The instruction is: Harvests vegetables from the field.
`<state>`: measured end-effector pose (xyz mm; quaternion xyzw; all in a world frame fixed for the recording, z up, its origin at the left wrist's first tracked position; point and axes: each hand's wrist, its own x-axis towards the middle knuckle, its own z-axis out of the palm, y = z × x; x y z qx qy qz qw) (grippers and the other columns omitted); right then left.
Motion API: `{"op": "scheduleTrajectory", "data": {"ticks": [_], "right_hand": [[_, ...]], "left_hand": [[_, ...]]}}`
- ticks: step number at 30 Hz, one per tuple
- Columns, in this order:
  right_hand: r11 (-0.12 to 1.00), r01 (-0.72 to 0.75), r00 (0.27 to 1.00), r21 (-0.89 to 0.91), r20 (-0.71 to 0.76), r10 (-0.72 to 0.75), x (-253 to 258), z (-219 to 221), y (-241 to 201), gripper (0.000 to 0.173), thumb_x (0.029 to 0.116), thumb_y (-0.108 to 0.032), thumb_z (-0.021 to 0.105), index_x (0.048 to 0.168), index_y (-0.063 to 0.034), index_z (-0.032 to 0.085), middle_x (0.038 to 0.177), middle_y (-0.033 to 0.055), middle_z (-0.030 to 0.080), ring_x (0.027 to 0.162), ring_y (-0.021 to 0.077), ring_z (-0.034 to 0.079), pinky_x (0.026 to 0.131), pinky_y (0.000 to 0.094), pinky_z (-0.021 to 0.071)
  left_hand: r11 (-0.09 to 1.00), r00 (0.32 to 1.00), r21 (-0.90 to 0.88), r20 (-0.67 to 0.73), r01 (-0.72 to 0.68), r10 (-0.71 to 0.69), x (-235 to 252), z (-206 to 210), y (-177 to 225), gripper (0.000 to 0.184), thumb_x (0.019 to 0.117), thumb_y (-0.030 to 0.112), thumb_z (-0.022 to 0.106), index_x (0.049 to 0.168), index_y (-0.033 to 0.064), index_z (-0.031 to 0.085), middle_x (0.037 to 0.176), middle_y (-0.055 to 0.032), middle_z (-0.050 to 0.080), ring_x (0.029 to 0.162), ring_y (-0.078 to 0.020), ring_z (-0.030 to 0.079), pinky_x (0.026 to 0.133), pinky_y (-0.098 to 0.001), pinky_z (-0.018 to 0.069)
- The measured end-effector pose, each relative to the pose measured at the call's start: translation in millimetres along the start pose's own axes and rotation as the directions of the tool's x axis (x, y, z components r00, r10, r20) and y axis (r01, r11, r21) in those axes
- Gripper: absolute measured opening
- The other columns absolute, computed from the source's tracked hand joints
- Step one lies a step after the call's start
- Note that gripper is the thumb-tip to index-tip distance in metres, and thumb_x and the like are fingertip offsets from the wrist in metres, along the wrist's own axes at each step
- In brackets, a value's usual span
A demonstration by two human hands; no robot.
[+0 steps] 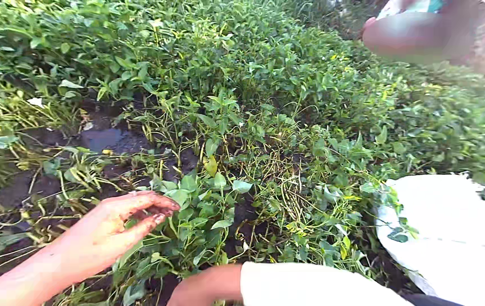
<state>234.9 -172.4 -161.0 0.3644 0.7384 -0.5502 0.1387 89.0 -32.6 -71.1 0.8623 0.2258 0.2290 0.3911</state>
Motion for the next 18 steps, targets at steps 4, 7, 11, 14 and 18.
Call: {"op": "scheduleTrajectory", "data": {"ticks": [4,7,11,14,18], "right_hand": [[0.913,-0.403,0.87,0.054,-0.286,0.401,-156,-83,75,0.029,0.1058,-0.016,0.058,0.117,0.0084,0.069,0.109,0.0281,0.069,0.099,0.0426,0.068,0.091,0.0613,0.0527],[0.729,-0.664,0.57,0.168,-0.516,0.639,-225,-77,158,0.027,0.1036,-0.016,0.058,0.114,0.0052,0.07,0.114,0.0271,0.069,0.112,0.0442,0.065,0.097,0.0645,0.0492],[0.55,-0.681,0.336,0.484,-0.461,0.822,-244,-28,232,0.036,0.1023,-0.029,0.06,0.117,0.0025,0.07,0.122,0.0263,0.067,0.119,0.0425,0.063,0.101,0.0631,0.0486],[0.453,-0.667,0.263,0.592,-0.382,0.886,-221,4,255,0.047,0.0975,-0.035,0.066,0.128,0.0009,0.065,0.136,0.0269,0.06,0.126,0.0435,0.059,0.103,0.0643,0.0478],[0.497,-0.536,0.247,0.683,-0.437,0.865,-209,23,266,0.041,0.0962,-0.024,0.067,0.129,0.0018,0.066,0.138,0.0273,0.057,0.128,0.0421,0.058,0.108,0.0595,0.047]], "left_hand": [[0.998,0.934,0.051,0.357,-0.033,0.013,55,57,43,0.025,0.1017,0.025,0.054,0.116,0.0185,0.074,0.113,0.0026,0.071,0.101,-0.0094,0.068,0.091,-0.0347,0.0574],[1.0,0.812,0.03,0.583,0.001,-0.018,79,109,61,0.026,0.1047,0.015,0.054,0.124,0.0082,0.07,0.121,-0.0131,0.069,0.112,-0.0255,0.066,0.102,-0.047,0.051],[0.999,0.834,-0.002,0.551,0.041,-0.033,92,175,53,0.027,0.1042,0.015,0.053,0.124,0.0088,0.07,0.12,-0.0125,0.07,0.114,-0.0255,0.066,0.105,-0.0462,0.0494],[0.981,0.899,-0.099,0.424,0.165,-0.108,89,219,46,0.026,0.1032,0.014,0.054,0.122,0.0087,0.071,0.12,-0.0096,0.07,0.111,-0.0191,0.067,0.102,-0.0392,0.0521],[0.858,0.928,-0.378,0.27,0.348,-0.257,75,274,34,0.023,0.1007,0.01,0.056,0.119,0.0054,0.07,0.115,-0.0053,0.071,0.098,-0.0121,0.07,0.088,-0.0303,0.0589]]}}
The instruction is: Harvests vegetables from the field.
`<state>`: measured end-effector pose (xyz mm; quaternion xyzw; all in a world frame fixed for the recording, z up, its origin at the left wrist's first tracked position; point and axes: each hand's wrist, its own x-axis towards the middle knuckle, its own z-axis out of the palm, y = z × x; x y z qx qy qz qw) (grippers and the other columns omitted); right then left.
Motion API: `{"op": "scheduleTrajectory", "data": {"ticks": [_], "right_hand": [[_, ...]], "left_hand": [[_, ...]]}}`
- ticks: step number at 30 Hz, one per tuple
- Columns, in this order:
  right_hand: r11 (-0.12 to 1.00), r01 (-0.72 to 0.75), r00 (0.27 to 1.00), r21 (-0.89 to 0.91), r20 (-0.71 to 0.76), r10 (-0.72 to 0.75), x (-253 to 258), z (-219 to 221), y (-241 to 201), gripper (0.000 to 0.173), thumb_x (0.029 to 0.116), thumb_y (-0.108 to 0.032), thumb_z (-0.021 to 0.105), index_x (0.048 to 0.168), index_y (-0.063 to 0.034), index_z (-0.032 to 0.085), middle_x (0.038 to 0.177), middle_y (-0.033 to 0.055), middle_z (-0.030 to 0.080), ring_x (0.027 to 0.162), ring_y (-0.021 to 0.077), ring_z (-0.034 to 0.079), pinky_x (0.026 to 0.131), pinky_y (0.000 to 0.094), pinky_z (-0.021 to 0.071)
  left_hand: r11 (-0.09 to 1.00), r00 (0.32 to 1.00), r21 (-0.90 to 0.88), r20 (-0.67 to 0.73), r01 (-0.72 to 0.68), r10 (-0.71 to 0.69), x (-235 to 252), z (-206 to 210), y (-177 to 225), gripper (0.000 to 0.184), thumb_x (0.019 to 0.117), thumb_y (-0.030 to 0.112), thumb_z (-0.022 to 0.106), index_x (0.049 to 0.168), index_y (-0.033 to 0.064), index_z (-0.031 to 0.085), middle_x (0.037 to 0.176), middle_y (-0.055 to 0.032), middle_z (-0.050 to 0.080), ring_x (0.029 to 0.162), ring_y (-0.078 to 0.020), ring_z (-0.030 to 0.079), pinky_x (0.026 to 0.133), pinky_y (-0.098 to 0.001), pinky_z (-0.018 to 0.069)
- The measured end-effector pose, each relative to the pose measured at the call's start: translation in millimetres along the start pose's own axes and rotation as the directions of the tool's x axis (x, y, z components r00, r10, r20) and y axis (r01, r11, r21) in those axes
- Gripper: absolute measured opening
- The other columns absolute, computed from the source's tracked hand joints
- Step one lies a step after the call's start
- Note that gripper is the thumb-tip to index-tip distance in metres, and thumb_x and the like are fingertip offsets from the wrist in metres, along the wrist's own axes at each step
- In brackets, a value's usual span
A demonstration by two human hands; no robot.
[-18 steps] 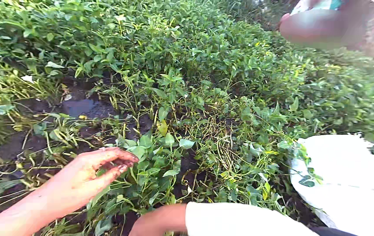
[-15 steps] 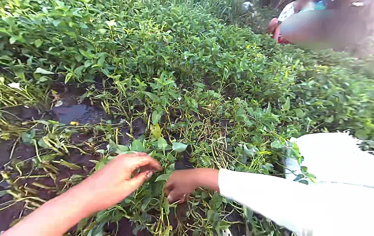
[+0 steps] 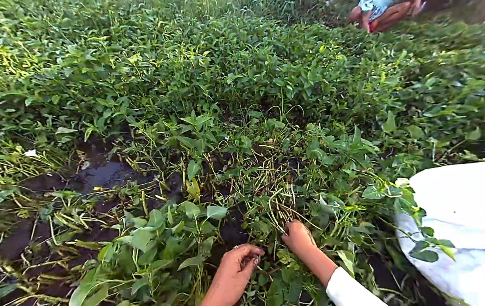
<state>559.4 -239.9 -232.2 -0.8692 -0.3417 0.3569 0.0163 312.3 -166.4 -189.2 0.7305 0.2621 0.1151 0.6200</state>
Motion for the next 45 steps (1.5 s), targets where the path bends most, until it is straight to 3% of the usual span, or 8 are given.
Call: {"op": "scheduleTrajectory", "data": {"ticks": [8,14,22,32,35,38,40,45], "right_hand": [[0.768,0.102,0.99,0.632,0.013,-0.142,-40,-12,2,0.036,0.0951,-0.027,0.074,0.121,-0.0032,0.068,0.101,0.009,0.071,0.077,0.0157,0.068,0.072,0.0348,0.0587],[0.773,0.186,0.957,0.607,0.068,-0.284,-53,7,7,0.028,0.0935,-0.026,0.075,0.113,-0.0063,0.07,0.095,0.0053,0.07,0.074,0.0137,0.067,0.071,0.0332,0.0579],[0.826,0.31,0.879,0.471,0.189,-0.437,-66,-9,21,0.033,0.0957,-0.023,0.071,0.122,-0.003,0.068,0.107,0.0122,0.071,0.095,0.0205,0.069,0.09,0.0422,0.0565],[0.753,0.37,0.807,0.544,0.215,-0.551,-57,-56,19,0.03,0.0993,-0.018,0.066,0.126,-0.0054,0.063,0.103,0.0072,0.07,0.079,0.0153,0.069,0.073,0.0341,0.0607],[0.777,0.381,0.925,0.502,-0.201,-0.324,-42,-132,9,0.027,0.1001,-0.01,0.067,0.126,-0.0042,0.065,0.106,0.0135,0.071,0.083,0.0225,0.07,0.077,0.0424,0.0588],[0.831,0.387,0.774,0.4,-0.631,-0.057,-21,-200,11,0.078,0.0934,-0.017,0.078,0.158,-0.0103,0.035,0.146,0.0223,0.053,0.106,0.0367,0.071,0.091,0.0556,0.0592],[0.842,0.445,0.7,0.305,-0.704,-0.115,-21,-195,0,0.065,0.0954,-0.013,0.073,0.152,-0.007,0.042,0.14,0.0233,0.056,0.106,0.0373,0.069,0.088,0.0562,0.0593],[0.979,0.202,0.977,-0.023,0.077,-0.2,6,-47,-38,0.034,0.1023,-0.031,0.06,0.118,-0.002,0.07,0.118,0.0213,0.069,0.114,0.0384,0.066,0.099,0.0603,0.0509]], "left_hand": [[0.853,0.889,-0.443,-0.219,0.277,-0.402,30,51,-3,0.023,0.1054,0.009,0.053,0.123,-0.0004,0.066,0.101,-0.0113,0.072,0.082,-0.0193,0.073,0.072,-0.0335,0.063],[0.62,0.723,-0.593,-0.09,0.514,-0.685,60,63,-1,0.055,0.1124,0.044,0.03,0.117,-0.0011,0.062,0.086,-0.0128,0.066,0.069,-0.0223,0.067,0.061,-0.0367,0.0565],[0.72,0.833,-0.601,-0.154,0.348,-0.531,68,64,2,0.021,0.1067,0.015,0.055,0.106,0.0001,0.069,0.083,-0.0082,0.067,0.066,-0.0152,0.062,0.059,-0.0291,0.0538],[0.749,0.885,-0.57,-0.079,0.338,-0.459,47,35,29,0.032,0.1107,0.019,0.044,0.133,0.0041,0.061,0.121,-0.0107,0.067,0.094,-0.0201,0.069,0.073,-0.0341,0.0589],[0.793,0.864,-0.46,-0.102,0.399,-0.493,45,24,24,0.038,0.1112,0.022,0.042,0.145,0.0075,0.051,0.134,-0.0114,0.061,0.106,-0.0222,0.068,0.08,-0.0375,0.0584],[0.822,0.852,-0.424,-0.186,0.38,-0.49,40,19,8,0.033,0.1105,0.018,0.043,0.137,0.0059,0.059,0.126,-0.0122,0.065,0.101,-0.0225,0.069,0.076,-0.0369,0.0584],[0.831,0.849,-0.414,-0.211,0.372,-0.485,38,22,4,0.03,0.1095,0.016,0.046,0.132,0.0052,0.062,0.121,-0.0121,0.067,0.098,-0.0221,0.069,0.075,-0.0363,0.0585],[0.849,0.864,-0.39,-0.207,0.358,-0.46,32,33,-3,0.025,0.1072,0.011,0.049,0.126,0.0049,0.064,0.115,-0.0097,0.069,0.095,-0.0195,0.07,0.072,-0.0329,0.0588]]}}
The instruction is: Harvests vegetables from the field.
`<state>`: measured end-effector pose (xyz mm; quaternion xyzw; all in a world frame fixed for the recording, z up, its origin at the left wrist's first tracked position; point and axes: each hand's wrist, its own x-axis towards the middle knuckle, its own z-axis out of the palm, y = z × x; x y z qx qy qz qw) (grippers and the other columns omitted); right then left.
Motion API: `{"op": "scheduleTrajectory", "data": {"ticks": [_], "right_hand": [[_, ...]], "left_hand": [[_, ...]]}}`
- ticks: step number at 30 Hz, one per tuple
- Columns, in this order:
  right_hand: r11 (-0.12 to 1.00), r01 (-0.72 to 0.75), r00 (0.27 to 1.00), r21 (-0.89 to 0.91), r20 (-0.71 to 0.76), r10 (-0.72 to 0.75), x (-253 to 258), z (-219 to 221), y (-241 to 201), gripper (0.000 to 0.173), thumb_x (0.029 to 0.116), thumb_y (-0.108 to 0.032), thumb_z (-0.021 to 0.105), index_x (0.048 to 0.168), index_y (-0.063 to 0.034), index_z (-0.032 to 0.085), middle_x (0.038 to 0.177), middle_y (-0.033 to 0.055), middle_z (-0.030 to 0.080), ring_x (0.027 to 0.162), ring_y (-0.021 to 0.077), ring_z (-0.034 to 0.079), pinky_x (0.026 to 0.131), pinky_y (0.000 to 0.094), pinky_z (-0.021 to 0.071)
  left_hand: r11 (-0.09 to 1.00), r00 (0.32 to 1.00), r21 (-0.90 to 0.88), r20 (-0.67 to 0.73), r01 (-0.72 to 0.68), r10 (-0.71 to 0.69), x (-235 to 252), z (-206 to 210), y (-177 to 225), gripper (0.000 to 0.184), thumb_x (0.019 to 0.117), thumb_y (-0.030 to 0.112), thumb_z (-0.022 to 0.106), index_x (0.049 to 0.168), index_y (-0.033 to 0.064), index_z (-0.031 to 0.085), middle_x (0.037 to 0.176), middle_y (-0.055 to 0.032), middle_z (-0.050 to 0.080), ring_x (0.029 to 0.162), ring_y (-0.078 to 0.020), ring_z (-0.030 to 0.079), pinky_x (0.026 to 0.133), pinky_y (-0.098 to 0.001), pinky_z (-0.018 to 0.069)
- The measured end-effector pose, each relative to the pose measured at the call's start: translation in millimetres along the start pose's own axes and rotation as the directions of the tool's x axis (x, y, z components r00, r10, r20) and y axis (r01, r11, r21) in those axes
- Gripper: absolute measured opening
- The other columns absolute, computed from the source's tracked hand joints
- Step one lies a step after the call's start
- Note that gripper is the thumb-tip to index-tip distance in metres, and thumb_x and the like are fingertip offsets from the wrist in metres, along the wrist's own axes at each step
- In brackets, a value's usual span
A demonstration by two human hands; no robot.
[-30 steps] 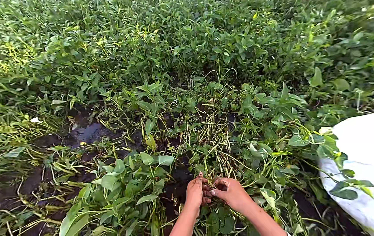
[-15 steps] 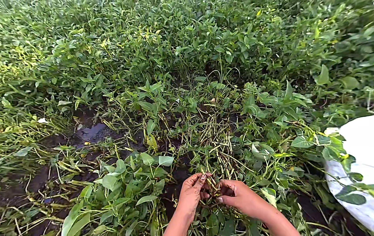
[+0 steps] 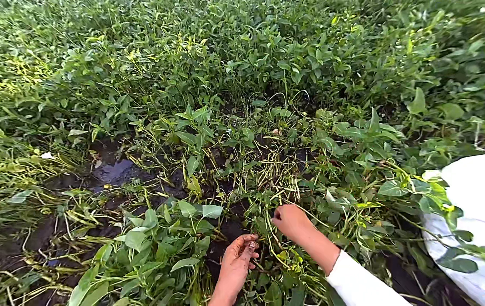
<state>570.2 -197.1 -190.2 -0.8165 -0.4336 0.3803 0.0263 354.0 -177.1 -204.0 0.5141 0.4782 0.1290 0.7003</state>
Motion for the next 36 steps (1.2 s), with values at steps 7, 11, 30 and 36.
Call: {"op": "scheduleTrajectory", "data": {"ticks": [7,11,30,36], "right_hand": [[0.971,-0.003,0.995,0.239,0.101,-0.022,-5,42,24,0.031,0.0989,-0.027,0.065,0.117,-0.0017,0.069,0.11,0.0173,0.071,0.097,0.0299,0.07,0.092,0.0503,0.0554],[0.836,0.129,0.989,0.534,-0.008,-0.147,-42,28,19,0.024,0.0985,-0.026,0.069,0.114,-0.008,0.07,0.097,0.004,0.072,0.076,0.0113,0.069,0.074,0.0308,0.0595],[0.503,0.303,0.861,0.81,-0.006,-0.509,-71,37,3,0.012,0.0967,-0.012,0.07,0.106,-0.0056,0.071,0.089,-0.0015,0.073,0.076,0.0081,0.07,0.072,0.0268,0.0611],[0.547,0.296,0.86,0.783,0.031,-0.51,-63,20,12,0.022,0.1015,-0.015,0.064,0.12,-0.0051,0.071,0.103,0.0023,0.074,0.086,0.0106,0.071,0.077,0.0289,0.0611]], "left_hand": [[0.998,0.997,-0.01,-0.054,-0.061,0.061,-14,-3,-16,0.024,0.1053,0.007,0.049,0.121,0.0035,0.066,0.11,-0.0084,0.071,0.09,-0.0171,0.07,0.071,-0.0305,0.0586],[0.982,0.981,-0.045,-0.074,-0.183,0.18,-16,4,-8,0.023,0.1031,0.006,0.053,0.121,0.0022,0.068,0.113,-0.0081,0.071,0.092,-0.0159,0.07,0.074,-0.0289,0.059],[0.875,0.827,0.168,-0.286,-0.454,0.484,-34,25,18,0.013,0.0837,0.009,0.079,0.096,0.0068,0.076,0.097,-0.0038,0.069,0.075,-0.0072,0.063,0.065,-0.019,0.0544],[0.867,0.813,0.234,-0.308,-0.439,0.494,-38,20,21,0.012,0.0843,0.013,0.079,0.095,0.0077,0.075,0.095,-0.0027,0.069,0.075,-0.0065,0.064,0.064,-0.0185,0.054]]}}
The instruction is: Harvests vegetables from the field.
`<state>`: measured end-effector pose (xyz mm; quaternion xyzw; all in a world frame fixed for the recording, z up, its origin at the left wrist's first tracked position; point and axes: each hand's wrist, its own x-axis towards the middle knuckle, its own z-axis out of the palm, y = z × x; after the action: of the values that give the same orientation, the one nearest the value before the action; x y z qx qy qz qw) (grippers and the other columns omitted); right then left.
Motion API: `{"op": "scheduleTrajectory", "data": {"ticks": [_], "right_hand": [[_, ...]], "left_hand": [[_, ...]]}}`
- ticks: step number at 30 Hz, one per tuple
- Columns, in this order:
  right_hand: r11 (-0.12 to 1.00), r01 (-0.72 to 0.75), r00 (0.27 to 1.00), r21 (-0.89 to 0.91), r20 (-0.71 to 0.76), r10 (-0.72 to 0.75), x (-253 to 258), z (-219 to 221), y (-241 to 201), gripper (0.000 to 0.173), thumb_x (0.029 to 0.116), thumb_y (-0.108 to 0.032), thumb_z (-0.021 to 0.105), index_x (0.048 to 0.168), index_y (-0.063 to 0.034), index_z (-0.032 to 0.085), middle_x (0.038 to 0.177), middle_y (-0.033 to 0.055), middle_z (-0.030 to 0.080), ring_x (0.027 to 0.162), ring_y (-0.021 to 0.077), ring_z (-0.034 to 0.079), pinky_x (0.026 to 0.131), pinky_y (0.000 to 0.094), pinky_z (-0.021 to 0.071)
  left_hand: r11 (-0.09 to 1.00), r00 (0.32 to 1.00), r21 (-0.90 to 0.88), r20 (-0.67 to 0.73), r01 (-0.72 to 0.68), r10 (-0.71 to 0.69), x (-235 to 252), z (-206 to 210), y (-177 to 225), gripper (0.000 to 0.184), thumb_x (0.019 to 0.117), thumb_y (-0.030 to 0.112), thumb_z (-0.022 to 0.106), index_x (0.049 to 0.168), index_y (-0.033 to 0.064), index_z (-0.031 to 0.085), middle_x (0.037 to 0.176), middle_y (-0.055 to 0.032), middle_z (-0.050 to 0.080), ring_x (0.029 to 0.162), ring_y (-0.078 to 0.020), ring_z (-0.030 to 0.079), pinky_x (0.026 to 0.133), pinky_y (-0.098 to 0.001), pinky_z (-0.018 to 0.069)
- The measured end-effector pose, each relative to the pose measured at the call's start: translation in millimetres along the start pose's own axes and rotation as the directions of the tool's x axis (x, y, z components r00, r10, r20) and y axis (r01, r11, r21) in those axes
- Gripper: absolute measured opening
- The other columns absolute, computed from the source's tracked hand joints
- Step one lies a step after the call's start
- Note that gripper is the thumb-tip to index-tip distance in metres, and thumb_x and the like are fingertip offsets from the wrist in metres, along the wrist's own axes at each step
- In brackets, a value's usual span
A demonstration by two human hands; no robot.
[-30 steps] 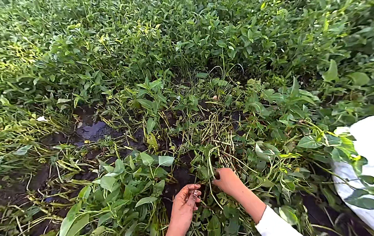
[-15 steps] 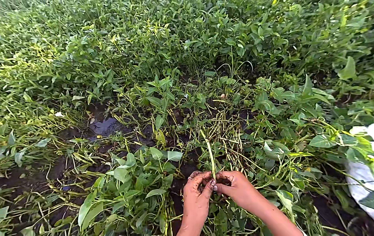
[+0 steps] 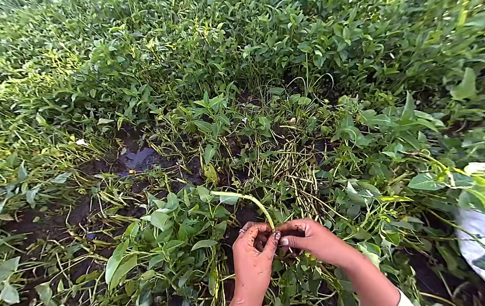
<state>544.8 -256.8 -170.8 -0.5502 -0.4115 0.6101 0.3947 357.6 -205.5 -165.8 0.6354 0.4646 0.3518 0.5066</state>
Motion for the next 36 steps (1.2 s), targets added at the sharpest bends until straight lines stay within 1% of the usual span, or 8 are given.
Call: {"op": "scheduleTrajectory", "data": {"ticks": [2,5,9,14,20,26,30,36], "right_hand": [[0.985,-0.069,0.963,-0.159,-0.269,0.024,6,-26,-4,0.023,0.1059,-0.017,0.058,0.121,-0.0071,0.071,0.105,0.0049,0.075,0.086,0.0142,0.072,0.077,0.0333,0.061],[0.876,-0.291,0.795,-0.385,-0.606,-0.002,27,-69,10,0.02,0.1062,-0.017,0.058,0.113,-0.0089,0.075,0.1,0.0092,0.074,0.087,0.0216,0.071,0.084,0.0455,0.0582],[0.585,-0.574,0.794,-0.573,-0.564,0.227,58,-72,26,0.032,0.1027,-0.03,0.061,0.116,-0.0028,0.072,0.116,0.0211,0.07,0.114,0.0374,0.066,0.1,0.0596,0.0504],[0.364,-0.697,0.717,-0.618,-0.614,0.331,76,-38,38,0.055,0.0951,-0.025,0.07,0.14,0.0031,0.054,0.133,0.0259,0.062,0.123,0.0432,0.062,0.099,0.061,0.0517],[0.534,-0.665,0.736,-0.523,-0.581,0.347,66,-59,41,0.036,0.0953,-0.023,0.068,0.122,0.0002,0.065,0.124,0.0237,0.065,0.121,0.0397,0.062,0.1,0.0606,0.0494],[0.838,-0.442,0.818,-0.32,-0.528,0.23,44,-79,42,0.032,0.0966,-0.029,0.074,0.109,-0.0007,0.067,0.102,0.0163,0.067,0.091,0.0281,0.065,0.085,0.05,0.0534],[0.975,-0.22,0.837,-0.035,-0.521,0.17,20,-76,15,0.019,0.0971,-0.016,0.073,0.106,-0.0031,0.062,0.083,0.0073,0.066,0.064,0.0132,0.061,0.061,0.028,0.0531],[0.981,0.005,0.919,0.192,-0.388,0.071,-7,-53,-7,0.025,0.0939,0.0,0.07,0.117,-0.0047,0.062,0.088,0.0096,0.071,0.071,0.0149,0.067,0.063,0.0258,0.0567]], "left_hand": [[1.0,0.999,-0.004,0.018,0.029,-0.029,1,-5,-1,0.013,0.0887,0.012,0.075,0.1,0.0062,0.074,0.097,-0.0023,0.072,0.081,-0.0071,0.068,0.068,-0.0207,0.0571],[0.99,0.989,-0.068,0.093,0.126,-0.119,1,-12,-3,0.013,0.0956,0.006,0.065,0.108,0.0035,0.068,0.096,-0.005,0.072,0.082,-0.0137,0.072,0.067,-0.0276,0.0624],[0.971,0.969,-0.121,0.163,0.206,-0.185,-6,-15,-5,0.016,0.0984,0.003,0.06,0.113,0.0012,0.066,0.096,-0.0083,0.071,0.079,-0.018,0.072,0.061,-0.0299,0.0631],[0.997,0.996,0.073,0.091,-0.033,0.026,-12,-20,-13,0.018,0.0894,0.014,0.073,0.106,0.0068,0.074,0.094,-0.0006,0.07,0.076,-0.0049,0.065,0.065,-0.0178,0.0548],[0.939,0.983,0.291,0.077,-0.185,0.17,-13,-22,1,0.017,0.0875,0.02,0.075,0.102,0.0127,0.078,0.095,-0.0002,0.068,0.071,-0.0001,0.061,0.059,-0.0127,0.0507],[0.951,0.981,0.243,0.081,-0.193,0.179,-15,-18,0,0.016,0.0884,0.018,0.074,0.103,0.0116,0.078,0.097,-0.0001,0.07,0.076,-0.0003,0.063,0.062,-0.0132,0.0523],[1.0,0.993,-0.015,0.12,0.019,-0.017,-10,-20,-2,0.02,0.096,0.007,0.064,0.115,0.0018,0.069,0.101,-0.0055,0.072,0.079,-0.013,0.072,0.064,-0.027,0.0634],[0.946,0.952,-0.213,0.24,0.244,-0.191,-5,-16,4,0.021,0.1018,0.002,0.053,0.12,-0.0022,0.063,0.099,-0.0119,0.07,0.083,-0.0222,0.073,0.065,-0.0339,0.0647]]}}
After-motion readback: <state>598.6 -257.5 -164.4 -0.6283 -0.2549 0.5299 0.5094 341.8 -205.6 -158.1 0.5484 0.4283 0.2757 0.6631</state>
